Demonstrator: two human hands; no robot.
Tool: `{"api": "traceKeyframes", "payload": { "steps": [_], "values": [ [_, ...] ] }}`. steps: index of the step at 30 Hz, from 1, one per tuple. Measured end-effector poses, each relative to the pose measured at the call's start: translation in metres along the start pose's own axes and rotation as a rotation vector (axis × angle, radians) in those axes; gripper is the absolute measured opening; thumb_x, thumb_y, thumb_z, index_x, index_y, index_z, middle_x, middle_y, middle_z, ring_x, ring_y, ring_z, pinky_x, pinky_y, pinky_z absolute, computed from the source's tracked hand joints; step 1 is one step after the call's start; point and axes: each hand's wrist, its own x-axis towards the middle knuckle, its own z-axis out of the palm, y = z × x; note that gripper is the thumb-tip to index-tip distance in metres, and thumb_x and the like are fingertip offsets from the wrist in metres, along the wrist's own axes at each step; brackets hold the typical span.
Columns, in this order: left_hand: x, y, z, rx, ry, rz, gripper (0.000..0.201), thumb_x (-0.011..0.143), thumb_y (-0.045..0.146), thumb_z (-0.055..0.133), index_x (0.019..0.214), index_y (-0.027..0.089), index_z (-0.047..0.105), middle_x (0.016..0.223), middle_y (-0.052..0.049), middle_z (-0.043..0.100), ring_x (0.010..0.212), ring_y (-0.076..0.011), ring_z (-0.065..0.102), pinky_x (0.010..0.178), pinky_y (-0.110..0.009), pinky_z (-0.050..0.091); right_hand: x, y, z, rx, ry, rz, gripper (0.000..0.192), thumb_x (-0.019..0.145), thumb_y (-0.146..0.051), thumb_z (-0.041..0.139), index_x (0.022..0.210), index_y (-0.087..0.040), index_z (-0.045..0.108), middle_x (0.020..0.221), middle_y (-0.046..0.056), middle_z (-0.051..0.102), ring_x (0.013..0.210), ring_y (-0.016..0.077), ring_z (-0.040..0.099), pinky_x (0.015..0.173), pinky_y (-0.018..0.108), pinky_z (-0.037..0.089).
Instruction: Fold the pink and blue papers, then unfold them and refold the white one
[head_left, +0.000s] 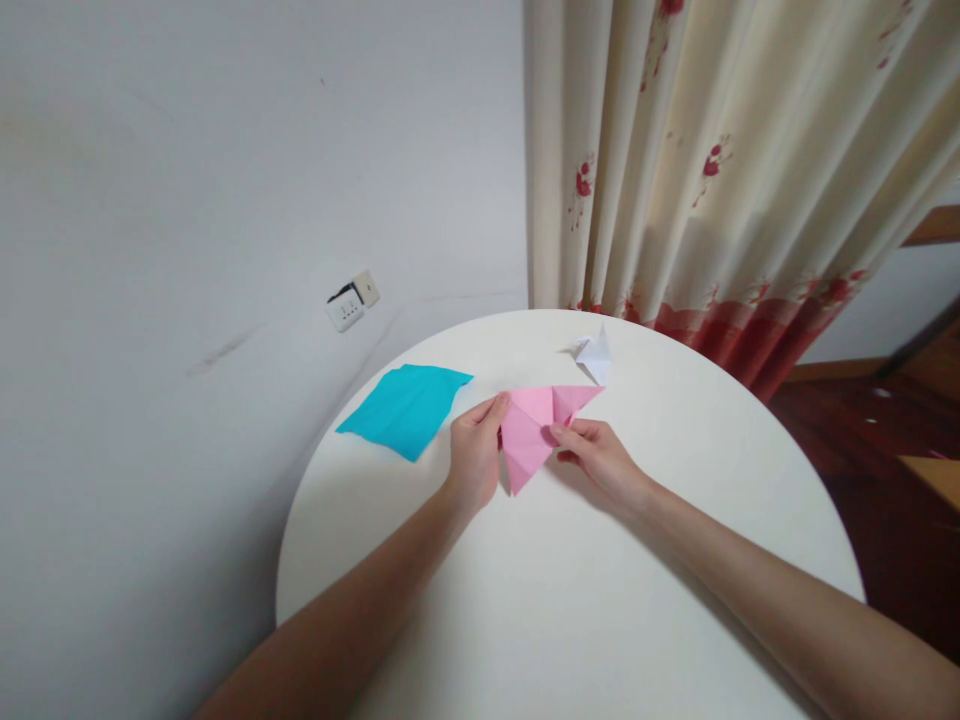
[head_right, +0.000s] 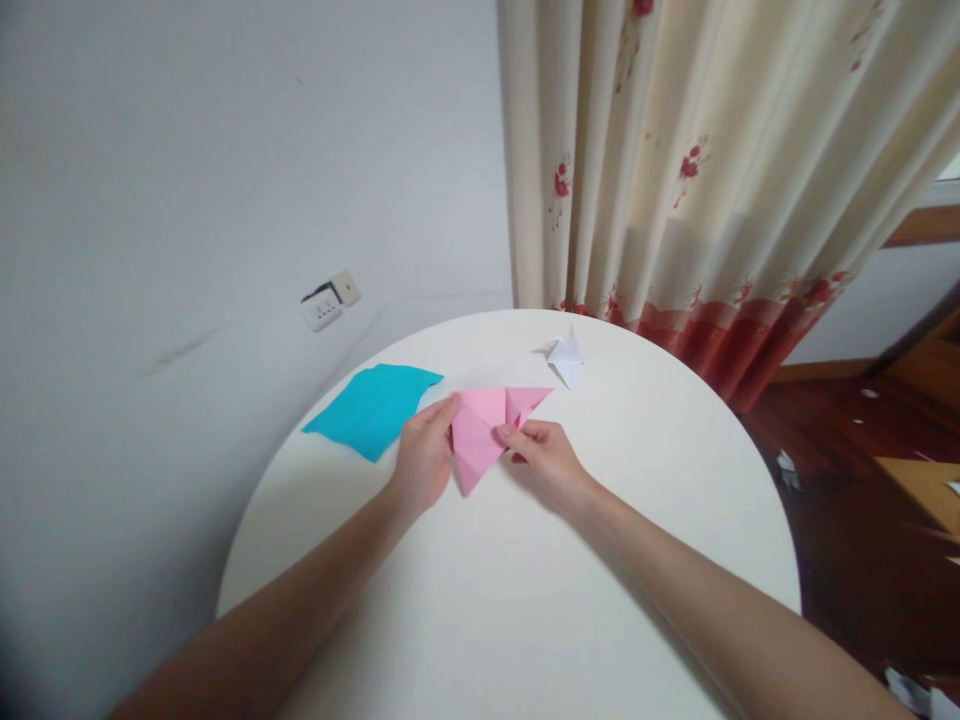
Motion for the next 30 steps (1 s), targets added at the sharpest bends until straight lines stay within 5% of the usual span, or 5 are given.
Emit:
{"api": "traceKeyframes", "payload": {
  "steps": [10, 16, 25, 30],
  "values": [
    [-0.003, 0.002, -0.003, 0.122, -0.083, -0.162, 0.033, 0.071, 0.042, 0.080, 0.085, 0.012, 0.074, 0.089, -0.010, 0.074, 0.078, -0.0183, 0.067, 0.073, -0.030, 0.052, 0.012, 0.000, -0.012, -0.095, 0.157, -0.087, 0.036, 0.076, -0.050, 0.071, 0.065, -0.017, 0.065, 0.067, 0.002, 0.061, 0.063, 0.0147, 0.051, 0.062, 0.028, 0.040],
    [0.003, -0.003, -0.010, 0.278, -0.047, -0.157, 0.039, 0.068, 0.048, 0.080, 0.083, 0.012, 0.076, 0.085, -0.011, 0.074, 0.073, -0.0165, 0.065, 0.065, -0.026, 0.046, 0.014, -0.005, -0.014, -0.301, 0.200, -0.146, 0.046, 0.073, -0.060, 0.067, 0.057, -0.019, 0.056, 0.056, 0.000, 0.052, 0.054, 0.0131, 0.043, 0.054, 0.028, 0.032],
    [0.022, -0.002, -0.026, 0.361, 0.111, 0.018, 0.039, 0.075, 0.050, 0.073, 0.088, 0.014, 0.074, 0.091, -0.011, 0.073, 0.074, -0.0150, 0.064, 0.062, -0.024, 0.046, 0.018, -0.008, -0.026, -0.330, 0.272, -0.143, 0.043, 0.073, -0.056, 0.068, 0.054, -0.018, 0.056, 0.054, 0.000, 0.051, 0.050, 0.0119, 0.041, 0.051, 0.028, 0.031],
    [0.011, -0.006, -0.020, 0.729, -0.102, 0.361, 0.040, 0.083, 0.038, 0.068, 0.120, 0.023, 0.065, 0.127, -0.011, 0.060, 0.103, -0.0204, 0.062, 0.079, -0.030, 0.053, 0.017, -0.008, -0.026, -0.308, 0.285, -0.133, 0.037, 0.074, -0.050, 0.067, 0.057, -0.017, 0.061, 0.057, 0.002, 0.057, 0.052, 0.0126, 0.044, 0.051, 0.027, 0.033]
  ]
}}
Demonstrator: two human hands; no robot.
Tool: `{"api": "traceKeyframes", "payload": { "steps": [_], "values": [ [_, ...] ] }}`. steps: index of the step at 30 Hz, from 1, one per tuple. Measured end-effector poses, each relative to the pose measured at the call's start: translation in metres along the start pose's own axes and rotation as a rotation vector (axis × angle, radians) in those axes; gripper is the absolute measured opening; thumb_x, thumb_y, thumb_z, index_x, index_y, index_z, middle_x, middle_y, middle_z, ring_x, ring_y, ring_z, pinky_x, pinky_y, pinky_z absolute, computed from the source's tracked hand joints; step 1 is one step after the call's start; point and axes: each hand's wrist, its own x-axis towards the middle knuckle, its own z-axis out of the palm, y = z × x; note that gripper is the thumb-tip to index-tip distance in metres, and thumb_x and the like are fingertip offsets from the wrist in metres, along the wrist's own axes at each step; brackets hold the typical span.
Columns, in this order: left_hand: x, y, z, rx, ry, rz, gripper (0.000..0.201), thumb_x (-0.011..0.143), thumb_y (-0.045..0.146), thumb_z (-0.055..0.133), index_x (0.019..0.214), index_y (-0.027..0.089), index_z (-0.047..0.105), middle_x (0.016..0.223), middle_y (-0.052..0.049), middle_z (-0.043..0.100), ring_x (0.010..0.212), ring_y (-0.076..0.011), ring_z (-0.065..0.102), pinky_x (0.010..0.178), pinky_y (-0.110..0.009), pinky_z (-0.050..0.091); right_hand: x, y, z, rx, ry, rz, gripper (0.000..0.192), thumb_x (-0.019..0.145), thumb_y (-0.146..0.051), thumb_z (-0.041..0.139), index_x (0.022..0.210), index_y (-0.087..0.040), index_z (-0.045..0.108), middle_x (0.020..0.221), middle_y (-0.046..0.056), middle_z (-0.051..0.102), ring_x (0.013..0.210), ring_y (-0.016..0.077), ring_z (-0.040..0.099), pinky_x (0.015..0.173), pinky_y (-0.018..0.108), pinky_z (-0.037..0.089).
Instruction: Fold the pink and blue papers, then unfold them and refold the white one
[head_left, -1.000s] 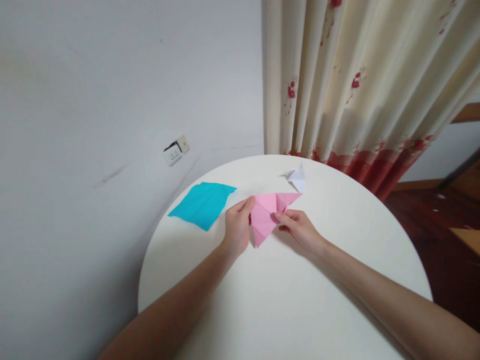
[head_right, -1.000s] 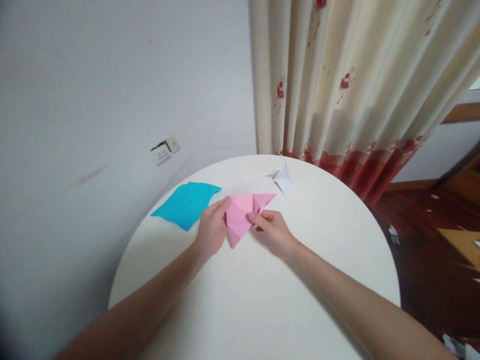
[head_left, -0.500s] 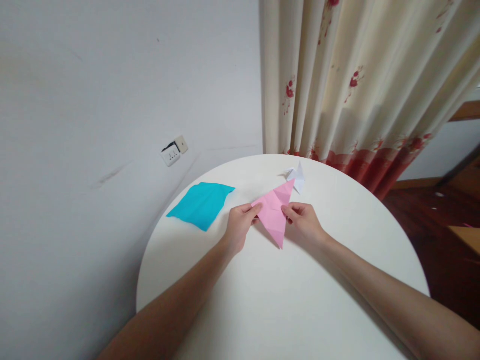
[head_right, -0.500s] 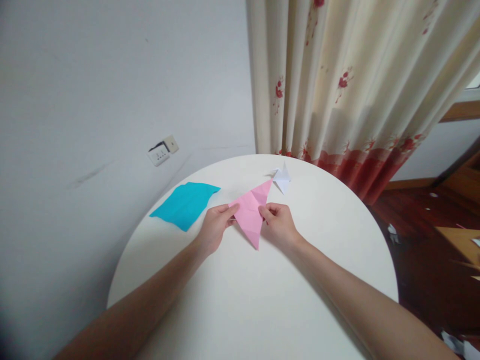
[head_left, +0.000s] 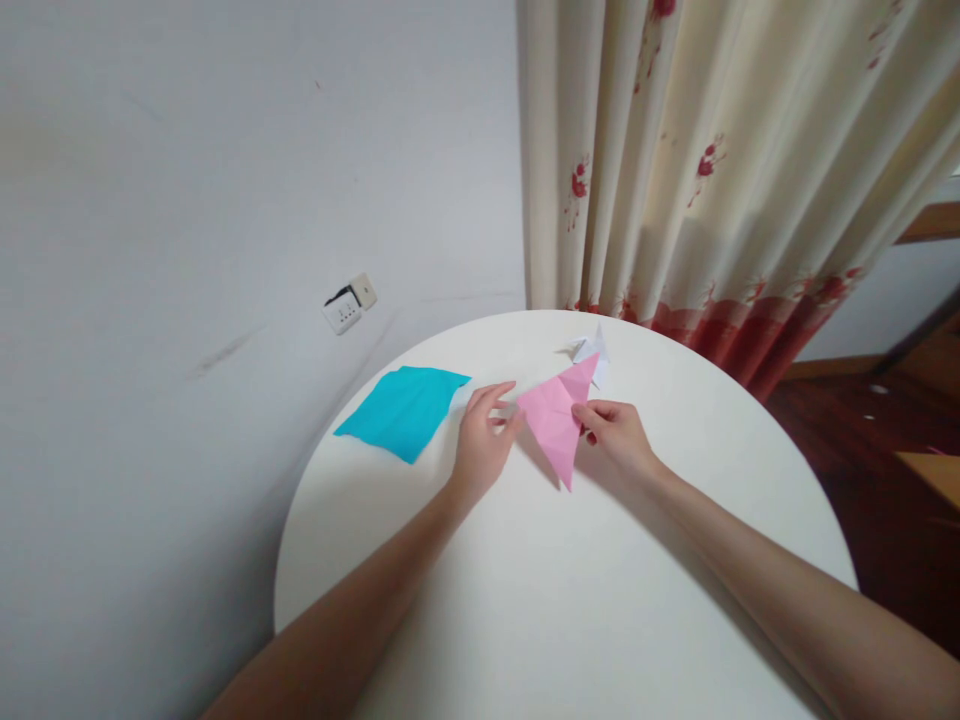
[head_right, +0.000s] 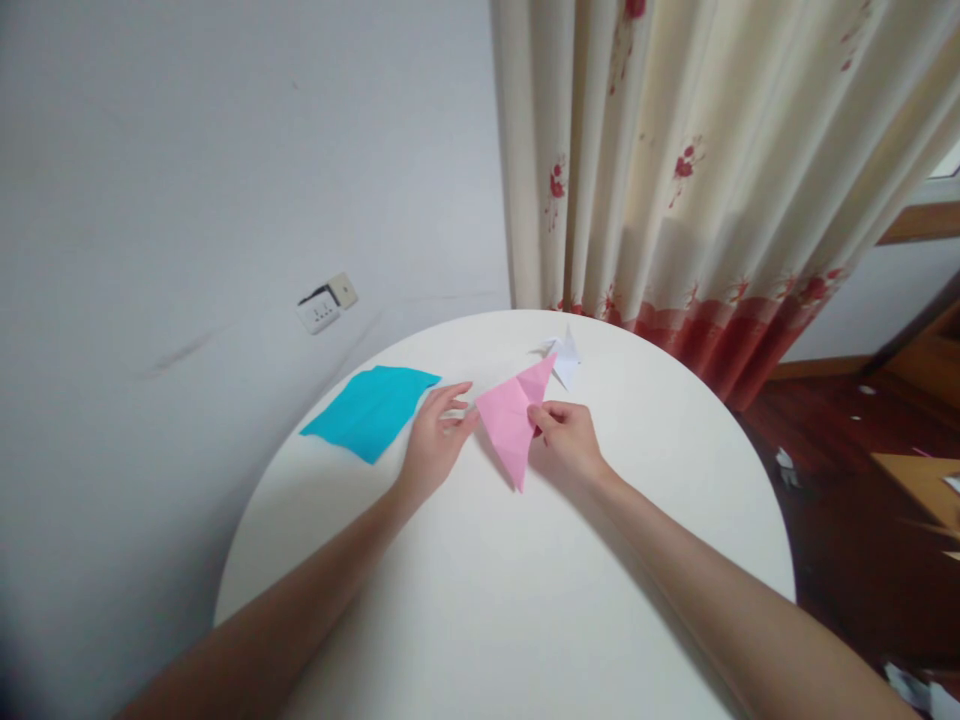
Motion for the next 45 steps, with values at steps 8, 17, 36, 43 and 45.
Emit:
{"api": "traceKeyframes", "payload": {
  "steps": [8, 17, 36, 43, 45],
  "values": [
    [-0.021, 0.010, 0.010, 0.267, -0.283, 0.078, 0.077, 0.078, 0.044, 0.073, 0.146, 0.025, 0.042, 0.148, -0.012, 0.040, 0.140, -0.0304, 0.036, 0.119, -0.044, 0.029, -0.011, -0.007, 0.012, -0.018, -0.112, -0.052, 0.038, 0.079, -0.050, 0.066, 0.060, -0.016, 0.065, 0.055, 0.000, 0.055, 0.051, 0.0118, 0.043, 0.050, 0.026, 0.034],
    [-0.015, 0.016, 0.013, 0.113, -0.312, -0.029, 0.073, 0.081, 0.039, 0.070, 0.146, 0.019, 0.042, 0.145, -0.015, 0.046, 0.137, -0.0307, 0.041, 0.117, -0.046, 0.031, -0.016, -0.011, 0.014, 0.025, -0.192, -0.091, 0.039, 0.078, -0.054, 0.069, 0.072, -0.016, 0.070, 0.061, 0.001, 0.060, 0.053, 0.0119, 0.047, 0.051, 0.026, 0.038],
    [-0.019, 0.009, 0.014, 0.048, -0.390, -0.059, 0.058, 0.098, 0.046, 0.042, 0.151, 0.024, 0.035, 0.159, -0.007, 0.032, 0.148, -0.0241, 0.025, 0.123, -0.041, 0.017, -0.018, -0.017, 0.015, 0.046, -0.203, -0.080, 0.026, 0.082, -0.040, 0.060, 0.079, -0.016, 0.069, 0.069, 0.004, 0.065, 0.062, 0.0150, 0.057, 0.052, 0.025, 0.046],
    [-0.025, 0.010, 0.014, 0.185, -0.395, 0.061, 0.065, 0.096, 0.042, 0.047, 0.155, 0.026, 0.025, 0.163, -0.008, 0.021, 0.151, -0.0247, 0.015, 0.124, -0.043, 0.015, -0.018, -0.006, 0.022, 0.085, -0.128, -0.059, 0.011, 0.072, -0.023, 0.054, 0.080, -0.018, 0.059, 0.065, 0.000, 0.062, 0.055, 0.0137, 0.056, 0.050, 0.025, 0.045],
    [-0.026, 0.010, 0.014, 0.194, -0.416, 0.071, 0.067, 0.096, 0.039, 0.048, 0.156, 0.024, 0.023, 0.163, -0.008, 0.021, 0.151, -0.0249, 0.014, 0.124, -0.043, 0.015, -0.018, -0.004, 0.023, 0.100, -0.141, -0.070, 0.014, 0.073, -0.023, 0.054, 0.084, -0.018, 0.059, 0.066, 0.000, 0.062, 0.054, 0.0136, 0.056, 0.049, 0.025, 0.045]
  ]
}}
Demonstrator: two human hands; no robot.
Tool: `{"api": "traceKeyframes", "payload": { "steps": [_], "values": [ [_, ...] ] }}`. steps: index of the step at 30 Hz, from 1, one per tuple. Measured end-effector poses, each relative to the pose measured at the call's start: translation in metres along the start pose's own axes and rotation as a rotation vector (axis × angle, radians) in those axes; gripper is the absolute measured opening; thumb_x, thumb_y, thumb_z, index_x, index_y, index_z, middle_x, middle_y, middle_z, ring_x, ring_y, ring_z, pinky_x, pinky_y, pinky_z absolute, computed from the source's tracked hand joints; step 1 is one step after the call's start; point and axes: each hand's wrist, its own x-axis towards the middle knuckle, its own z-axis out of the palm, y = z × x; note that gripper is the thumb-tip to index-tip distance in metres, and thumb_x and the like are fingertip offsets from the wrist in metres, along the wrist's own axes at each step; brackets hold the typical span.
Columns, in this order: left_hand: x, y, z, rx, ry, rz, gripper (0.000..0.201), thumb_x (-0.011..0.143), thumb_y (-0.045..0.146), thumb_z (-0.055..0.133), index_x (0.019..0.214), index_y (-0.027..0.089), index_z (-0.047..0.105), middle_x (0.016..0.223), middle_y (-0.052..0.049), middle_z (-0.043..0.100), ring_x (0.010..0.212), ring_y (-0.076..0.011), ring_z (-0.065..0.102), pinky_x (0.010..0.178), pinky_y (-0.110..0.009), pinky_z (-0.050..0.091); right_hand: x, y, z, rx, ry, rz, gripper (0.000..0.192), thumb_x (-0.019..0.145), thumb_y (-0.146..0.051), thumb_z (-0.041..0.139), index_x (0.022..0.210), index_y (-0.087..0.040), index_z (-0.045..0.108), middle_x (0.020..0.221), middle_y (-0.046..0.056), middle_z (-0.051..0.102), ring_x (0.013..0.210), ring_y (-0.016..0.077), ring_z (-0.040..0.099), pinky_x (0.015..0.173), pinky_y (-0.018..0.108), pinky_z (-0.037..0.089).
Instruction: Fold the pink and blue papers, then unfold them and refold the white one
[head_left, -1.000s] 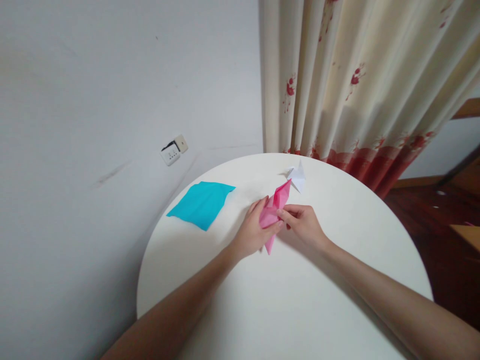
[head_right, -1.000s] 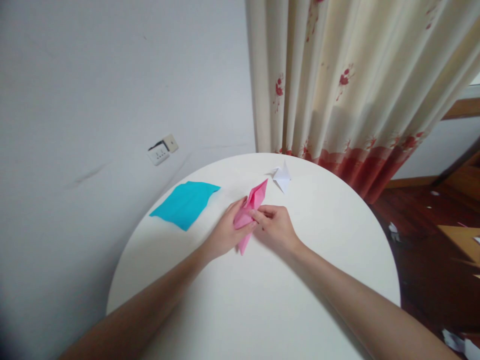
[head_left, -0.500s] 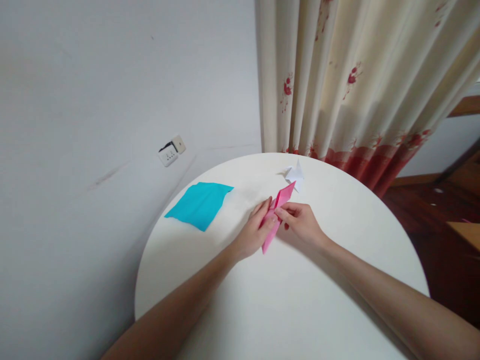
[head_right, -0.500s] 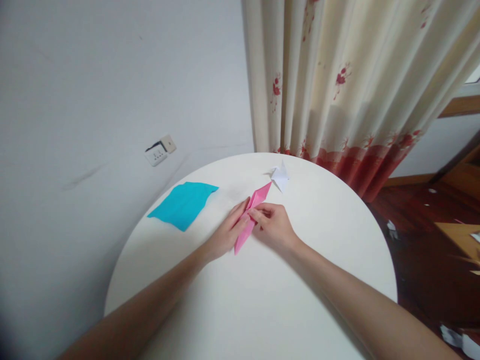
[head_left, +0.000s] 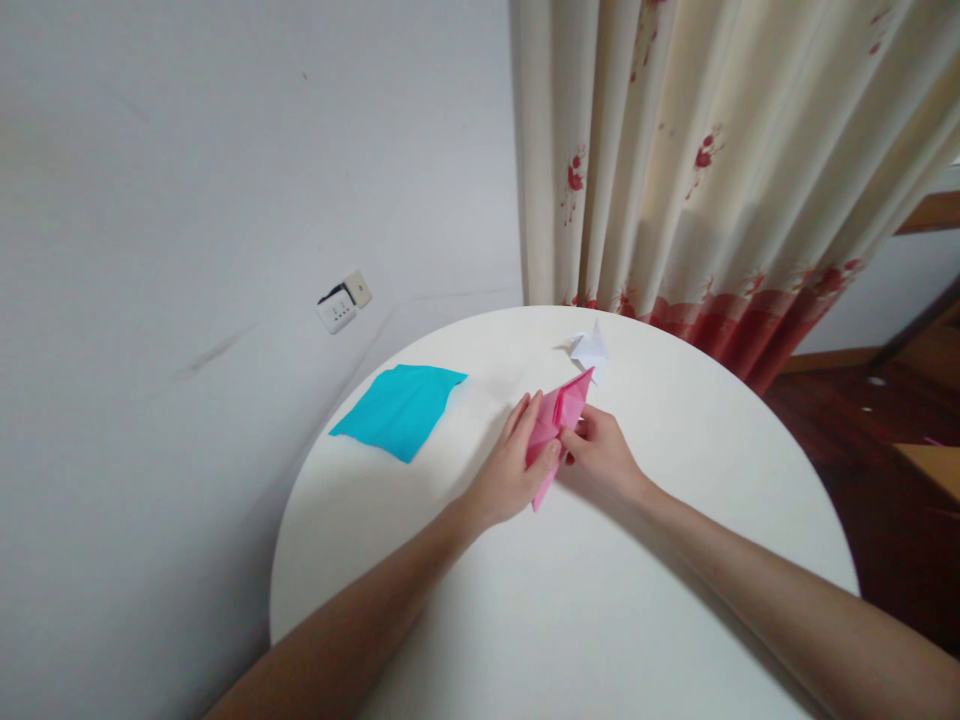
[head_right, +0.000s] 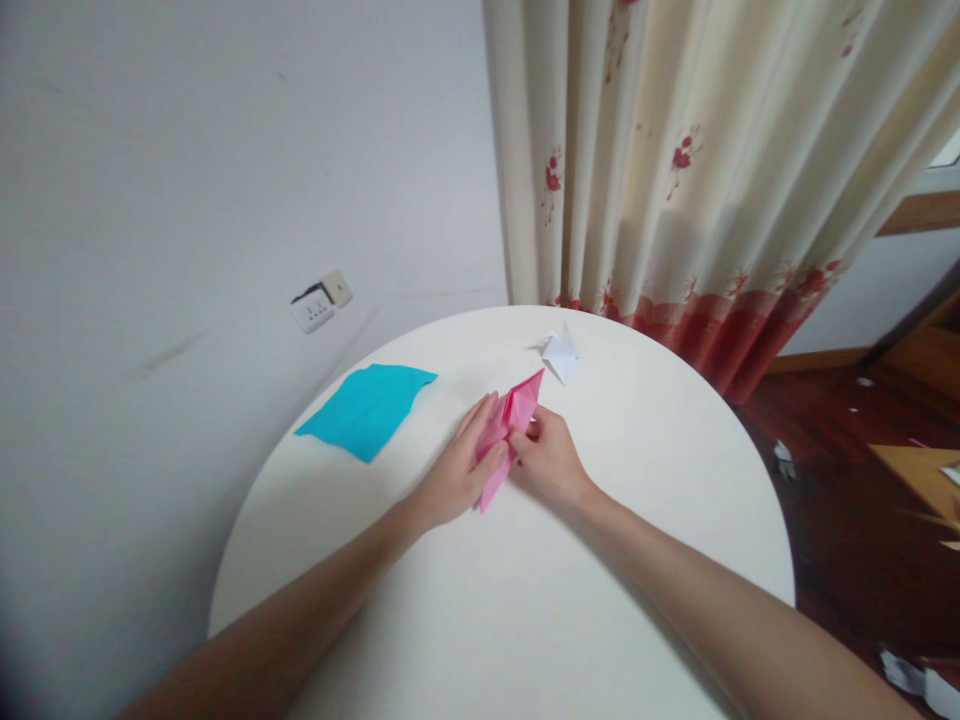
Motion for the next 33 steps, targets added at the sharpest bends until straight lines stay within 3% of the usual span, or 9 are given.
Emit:
{"api": "traceKeyframes", "payload": {
  "steps": [4, 8, 13, 20, 24, 29, 33],
  "values": [
    [0.000, 0.005, -0.001, -0.008, -0.015, -0.011, 0.069, 0.093, 0.027, 0.048, 0.156, 0.017, 0.020, 0.163, -0.011, 0.021, 0.151, -0.0249, 0.017, 0.124, -0.042, 0.015, -0.001, 0.000, -0.001, -0.039, -0.030, -0.045, 0.020, 0.076, -0.023, 0.055, 0.095, -0.017, 0.060, 0.070, 0.001, 0.063, 0.056, 0.0139, 0.056, 0.051, 0.025, 0.045],
    [-0.001, 0.015, -0.002, -0.012, 0.000, -0.013, 0.078, 0.085, 0.014, 0.053, 0.156, 0.014, 0.020, 0.161, -0.014, 0.023, 0.149, -0.0266, 0.023, 0.123, -0.042, 0.020, -0.003, -0.001, -0.001, -0.148, -0.004, -0.092, 0.013, 0.080, -0.024, 0.055, 0.090, -0.017, 0.060, 0.071, 0.002, 0.064, 0.060, 0.0148, 0.058, 0.053, 0.024, 0.044],
    [0.003, 0.019, 0.000, -0.085, 0.092, -0.075, 0.060, 0.086, 0.011, 0.048, 0.145, 0.019, 0.044, 0.149, -0.012, 0.048, 0.136, -0.0276, 0.047, 0.113, -0.042, 0.038, -0.009, -0.007, 0.000, -0.339, -0.003, -0.137, 0.012, 0.083, -0.022, 0.052, 0.089, -0.017, 0.062, 0.073, 0.001, 0.065, 0.060, 0.0135, 0.055, 0.054, 0.023, 0.040],
    [0.005, 0.015, 0.000, -0.216, 0.150, -0.177, 0.040, 0.093, 0.019, 0.044, 0.129, 0.016, 0.061, 0.115, -0.011, 0.071, 0.104, -0.0242, 0.067, 0.092, -0.034, 0.049, -0.008, -0.006, 0.000, -0.495, 0.089, -0.107, 0.014, 0.083, -0.027, 0.055, 0.090, -0.019, 0.063, 0.070, 0.001, 0.066, 0.056, 0.0146, 0.054, 0.052, 0.024, 0.037],
    [0.004, 0.012, 0.003, -0.291, 0.128, -0.166, 0.043, 0.093, 0.021, 0.045, 0.135, 0.017, 0.057, 0.125, -0.011, 0.067, 0.112, -0.0239, 0.064, 0.096, -0.032, 0.047, -0.005, -0.002, -0.001, -0.543, 0.155, -0.067, 0.014, 0.080, -0.027, 0.057, 0.087, -0.018, 0.064, 0.072, 0.004, 0.069, 0.060, 0.0176, 0.058, 0.054, 0.025, 0.038],
    [0.007, 0.008, 0.004, -0.348, 0.218, -0.184, 0.050, 0.089, 0.016, 0.047, 0.138, 0.016, 0.054, 0.141, -0.009, 0.057, 0.131, -0.0219, 0.050, 0.112, -0.032, 0.033, -0.001, 0.000, -0.008, -0.548, 0.187, -0.089, 0.020, 0.075, -0.018, 0.054, 0.090, -0.018, 0.067, 0.081, 0.005, 0.071, 0.069, 0.0199, 0.061, 0.059, 0.026, 0.042],
    [0.012, 0.007, 0.002, -0.471, 0.245, -0.245, 0.045, 0.083, 0.013, 0.045, 0.124, 0.015, 0.064, 0.125, -0.009, 0.067, 0.114, -0.0220, 0.060, 0.099, -0.031, 0.043, 0.002, 0.003, -0.013, -0.506, 0.190, -0.104, 0.023, 0.074, -0.016, 0.050, 0.089, -0.017, 0.068, 0.078, 0.004, 0.070, 0.066, 0.0185, 0.060, 0.058, 0.026, 0.041]
  ]
}}
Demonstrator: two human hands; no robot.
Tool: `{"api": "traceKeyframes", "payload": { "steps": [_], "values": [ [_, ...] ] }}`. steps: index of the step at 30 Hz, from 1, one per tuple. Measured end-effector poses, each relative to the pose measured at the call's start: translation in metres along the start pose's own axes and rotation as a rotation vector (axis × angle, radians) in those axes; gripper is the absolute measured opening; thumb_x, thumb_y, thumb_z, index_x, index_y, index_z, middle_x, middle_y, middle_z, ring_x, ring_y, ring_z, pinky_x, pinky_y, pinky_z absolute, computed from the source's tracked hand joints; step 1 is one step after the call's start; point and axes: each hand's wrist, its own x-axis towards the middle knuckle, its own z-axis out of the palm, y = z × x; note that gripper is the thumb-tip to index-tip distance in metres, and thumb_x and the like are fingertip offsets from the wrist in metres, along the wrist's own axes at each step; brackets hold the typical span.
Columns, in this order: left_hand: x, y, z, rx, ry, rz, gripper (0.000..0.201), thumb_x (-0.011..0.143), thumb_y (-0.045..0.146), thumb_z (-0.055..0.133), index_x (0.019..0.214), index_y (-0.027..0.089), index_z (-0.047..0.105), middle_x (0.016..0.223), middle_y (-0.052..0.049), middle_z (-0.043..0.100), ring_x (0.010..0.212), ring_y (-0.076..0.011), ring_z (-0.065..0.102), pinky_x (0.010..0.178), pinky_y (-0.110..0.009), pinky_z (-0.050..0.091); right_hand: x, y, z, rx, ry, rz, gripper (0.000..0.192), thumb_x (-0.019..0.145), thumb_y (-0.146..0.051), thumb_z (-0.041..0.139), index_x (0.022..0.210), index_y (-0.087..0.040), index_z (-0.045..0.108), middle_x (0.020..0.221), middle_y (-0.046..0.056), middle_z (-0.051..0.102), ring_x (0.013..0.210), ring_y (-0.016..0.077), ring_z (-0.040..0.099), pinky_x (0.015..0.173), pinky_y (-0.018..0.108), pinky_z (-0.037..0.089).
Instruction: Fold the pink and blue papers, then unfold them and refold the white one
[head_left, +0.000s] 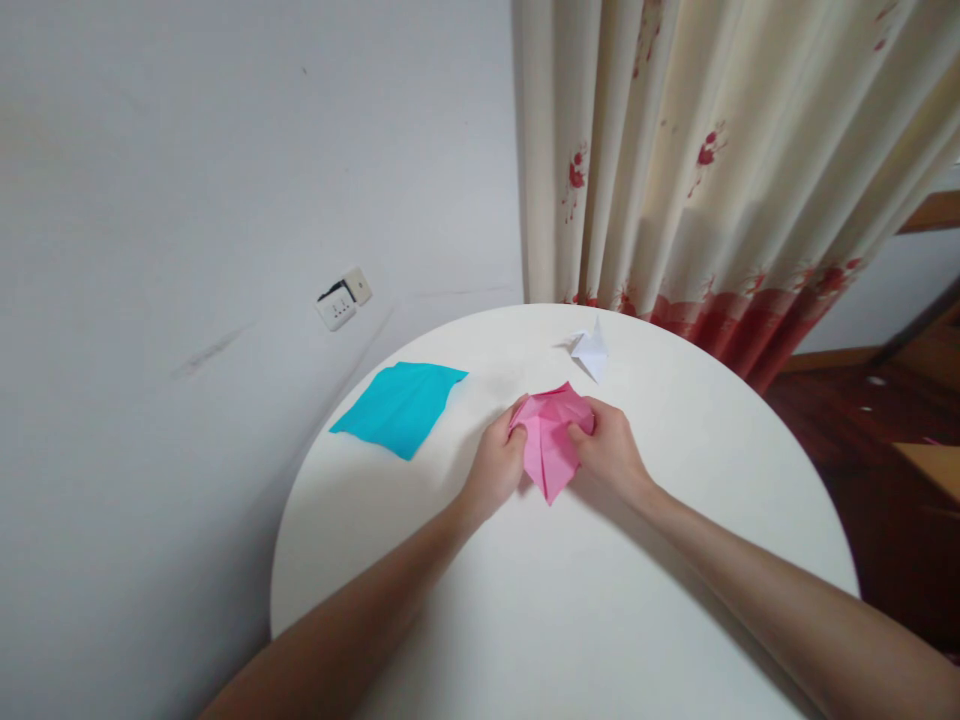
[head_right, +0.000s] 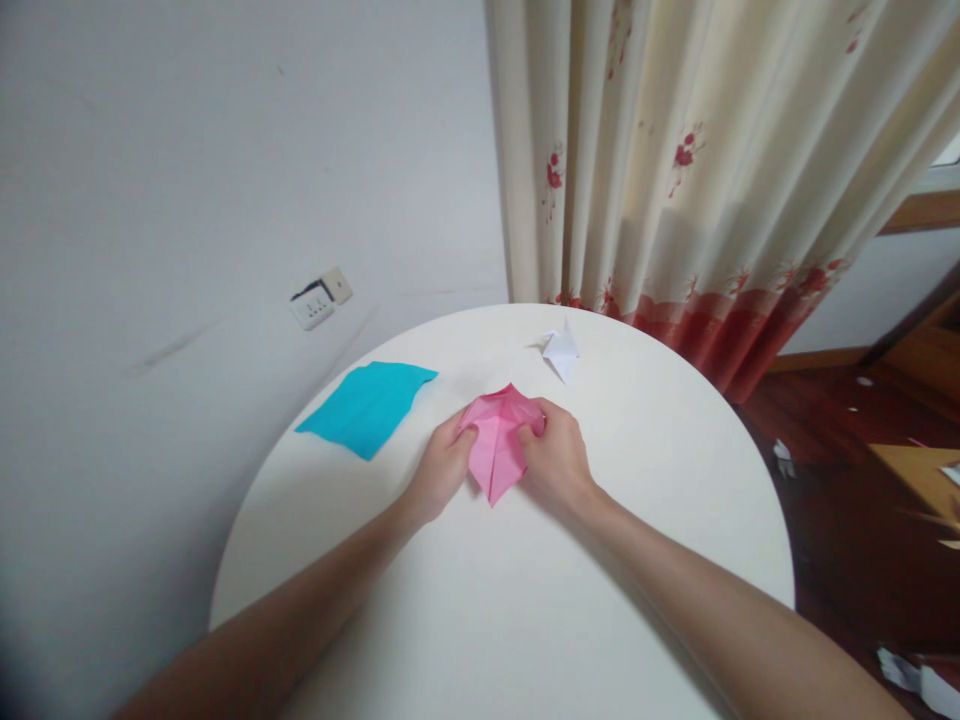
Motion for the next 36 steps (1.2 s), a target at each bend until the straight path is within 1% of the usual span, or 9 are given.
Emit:
{"api": "traceKeyframes", "payload": {
  "steps": [3, 6, 13, 17, 22, 26, 28, 32, 36],
  "values": [
    [0.002, 0.000, -0.001, -0.058, 0.008, -0.057, 0.039, 0.079, 0.013, 0.046, 0.110, 0.014, 0.069, 0.102, -0.007, 0.072, 0.089, -0.0197, 0.064, 0.079, -0.028, 0.048, 0.002, 0.003, -0.001, 0.047, -0.009, -0.010, 0.024, 0.075, -0.016, 0.047, 0.085, -0.016, 0.068, 0.072, 0.003, 0.067, 0.063, 0.0169, 0.058, 0.055, 0.025, 0.040],
    [0.004, 0.000, -0.002, -0.138, 0.011, -0.090, 0.034, 0.076, 0.014, 0.048, 0.102, 0.014, 0.070, 0.089, -0.005, 0.071, 0.077, -0.0169, 0.062, 0.068, -0.024, 0.045, 0.005, 0.003, -0.002, 0.118, -0.026, -0.006, 0.024, 0.078, -0.019, 0.047, 0.086, -0.015, 0.069, 0.070, 0.003, 0.065, 0.059, 0.0156, 0.056, 0.050, 0.024, 0.039],
    [0.008, -0.002, -0.004, -0.328, 0.020, -0.140, 0.042, 0.076, 0.017, 0.054, 0.115, 0.014, 0.068, 0.110, -0.008, 0.071, 0.090, -0.0185, 0.064, 0.074, -0.025, 0.048, 0.007, -0.002, -0.004, 0.325, -0.118, 0.092, 0.032, 0.084, -0.034, 0.052, 0.101, -0.012, 0.067, 0.060, 0.001, 0.060, 0.044, 0.0140, 0.052, 0.041, 0.025, 0.040],
    [0.010, -0.001, -0.007, -0.372, 0.030, -0.172, 0.039, 0.073, 0.017, 0.057, 0.110, 0.014, 0.070, 0.106, -0.009, 0.072, 0.089, -0.0191, 0.065, 0.075, -0.026, 0.049, 0.009, -0.005, -0.008, 0.387, -0.154, 0.087, 0.035, 0.081, -0.032, 0.053, 0.103, -0.010, 0.067, 0.060, 0.000, 0.060, 0.046, 0.0121, 0.050, 0.043, 0.024, 0.039],
    [0.010, -0.001, -0.012, -0.234, 0.028, -0.106, 0.028, 0.074, 0.020, 0.064, 0.100, 0.015, 0.073, 0.095, -0.006, 0.074, 0.085, -0.0192, 0.065, 0.076, -0.027, 0.049, 0.009, -0.004, -0.011, 0.396, -0.213, 0.056, 0.036, 0.076, -0.027, 0.053, 0.104, -0.011, 0.068, 0.063, 0.000, 0.061, 0.050, 0.0116, 0.050, 0.048, 0.024, 0.041],
    [0.010, -0.007, -0.014, -0.060, 0.133, -0.110, 0.022, 0.073, 0.025, 0.070, 0.091, 0.013, 0.076, 0.085, -0.006, 0.074, 0.077, -0.0206, 0.066, 0.068, -0.028, 0.049, 0.006, 0.000, -0.007, 0.372, -0.238, 0.023, 0.038, 0.074, -0.022, 0.050, 0.105, -0.012, 0.069, 0.068, 0.001, 0.064, 0.053, 0.0118, 0.052, 0.049, 0.024, 0.041],
    [0.011, -0.010, -0.015, -0.071, 0.141, -0.116, 0.026, 0.072, 0.021, 0.068, 0.095, 0.014, 0.077, 0.090, -0.008, 0.076, 0.081, -0.0215, 0.067, 0.071, -0.029, 0.050, 0.005, 0.000, -0.006, 0.358, -0.218, 0.034, 0.039, 0.073, -0.022, 0.050, 0.105, -0.012, 0.069, 0.062, -0.001, 0.061, 0.049, 0.0115, 0.051, 0.046, 0.023, 0.039],
    [0.013, -0.012, -0.016, -0.128, 0.066, -0.131, 0.041, 0.071, 0.014, 0.062, 0.109, 0.015, 0.075, 0.113, -0.011, 0.073, 0.101, -0.0236, 0.066, 0.087, -0.034, 0.050, 0.006, -0.005, -0.008, 0.360, -0.172, 0.093, 0.038, 0.075, -0.027, 0.051, 0.103, -0.009, 0.069, 0.049, -0.003, 0.055, 0.041, 0.0111, 0.048, 0.041, 0.022, 0.035],
    [0.013, -0.002, -0.017, -0.258, -0.118, -0.176, 0.056, 0.068, 0.009, 0.059, 0.123, 0.016, 0.068, 0.126, -0.011, 0.067, 0.109, -0.0245, 0.064, 0.095, -0.038, 0.048, 0.013, -0.002, -0.012, 0.425, -0.091, 0.143, 0.039, 0.075, -0.033, 0.056, 0.101, -0.008, 0.070, 0.051, -0.002, 0.057, 0.041, 0.0109, 0.047, 0.040, 0.023, 0.035]
  ]
}}
